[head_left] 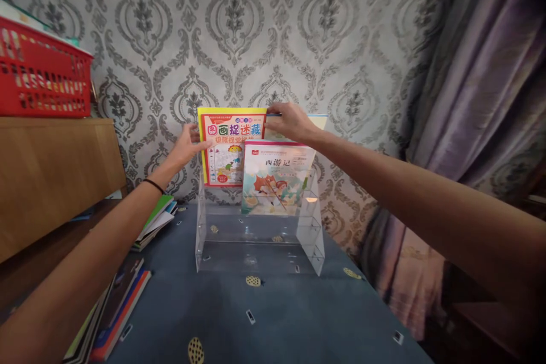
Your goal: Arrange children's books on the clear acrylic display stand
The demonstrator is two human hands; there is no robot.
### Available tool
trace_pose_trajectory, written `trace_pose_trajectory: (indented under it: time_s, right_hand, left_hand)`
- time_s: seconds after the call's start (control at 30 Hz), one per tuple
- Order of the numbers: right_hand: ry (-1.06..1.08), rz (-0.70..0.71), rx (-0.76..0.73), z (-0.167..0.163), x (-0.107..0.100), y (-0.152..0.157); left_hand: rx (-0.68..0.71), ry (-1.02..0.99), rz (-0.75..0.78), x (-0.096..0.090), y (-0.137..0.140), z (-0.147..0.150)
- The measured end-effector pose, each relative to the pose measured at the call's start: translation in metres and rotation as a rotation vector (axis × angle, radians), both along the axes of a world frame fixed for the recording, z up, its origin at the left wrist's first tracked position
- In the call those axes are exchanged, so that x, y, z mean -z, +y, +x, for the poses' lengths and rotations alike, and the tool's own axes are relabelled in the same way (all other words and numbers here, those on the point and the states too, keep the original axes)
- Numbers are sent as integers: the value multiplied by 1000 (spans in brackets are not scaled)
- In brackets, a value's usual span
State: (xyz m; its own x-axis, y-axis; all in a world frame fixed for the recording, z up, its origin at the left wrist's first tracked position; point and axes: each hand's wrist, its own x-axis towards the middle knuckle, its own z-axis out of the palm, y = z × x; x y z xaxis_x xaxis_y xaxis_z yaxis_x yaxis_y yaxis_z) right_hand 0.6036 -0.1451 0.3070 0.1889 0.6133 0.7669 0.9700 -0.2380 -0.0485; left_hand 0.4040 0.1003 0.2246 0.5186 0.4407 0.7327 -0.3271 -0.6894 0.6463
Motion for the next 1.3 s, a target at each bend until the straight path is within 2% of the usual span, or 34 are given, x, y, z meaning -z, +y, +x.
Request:
trace_pose_trajectory:
  time_s: [0.1, 0.2, 0.43, 0.57, 0.87, 1.0, 1.03, 1.1, 1.17, 1.2, 1.23, 1.3]
  right_hand:
    - [-4, 1, -16, 2, 0, 1]
    - [-24, 18, -20, 5, 1, 3]
    - [44, 35, -56, 9, 2, 8]
    - [5, 77, -69, 16, 1, 15]
    - [-38, 71, -50, 20, 1, 19]
    - [-28, 79, 12, 12, 2, 18]
    - [-26, 71, 21, 10, 1, 17]
    - [-21, 57, 25, 6, 1, 16]
    - [-15, 47, 25, 4, 1, 15]
    - [-15, 43, 26, 3, 0, 14]
    - [-18, 41, 26, 3, 0, 14]
    - [-24, 39, 30, 3, 0, 14]
  left_hand:
    - [129, 100, -51, 23, -3, -2]
    - [144, 144, -30, 31, -4, 0]
    - [118, 140, -26, 28, 2, 6]
    - [102, 141, -34, 29, 5, 10]
    - [79, 150, -7, 32, 3, 10]
    - [59, 157, 31, 32, -1, 7]
    - [9, 141, 55, 30, -5, 5]
    - [-220, 43, 169, 23, -17, -2]
    - [-525, -97, 378, 10, -35, -9]
    - [-627, -136, 507, 1, -47, -12]
    - [-670, -136, 637, -8, -59, -14]
    - [-651, -35, 885, -27, -82, -13]
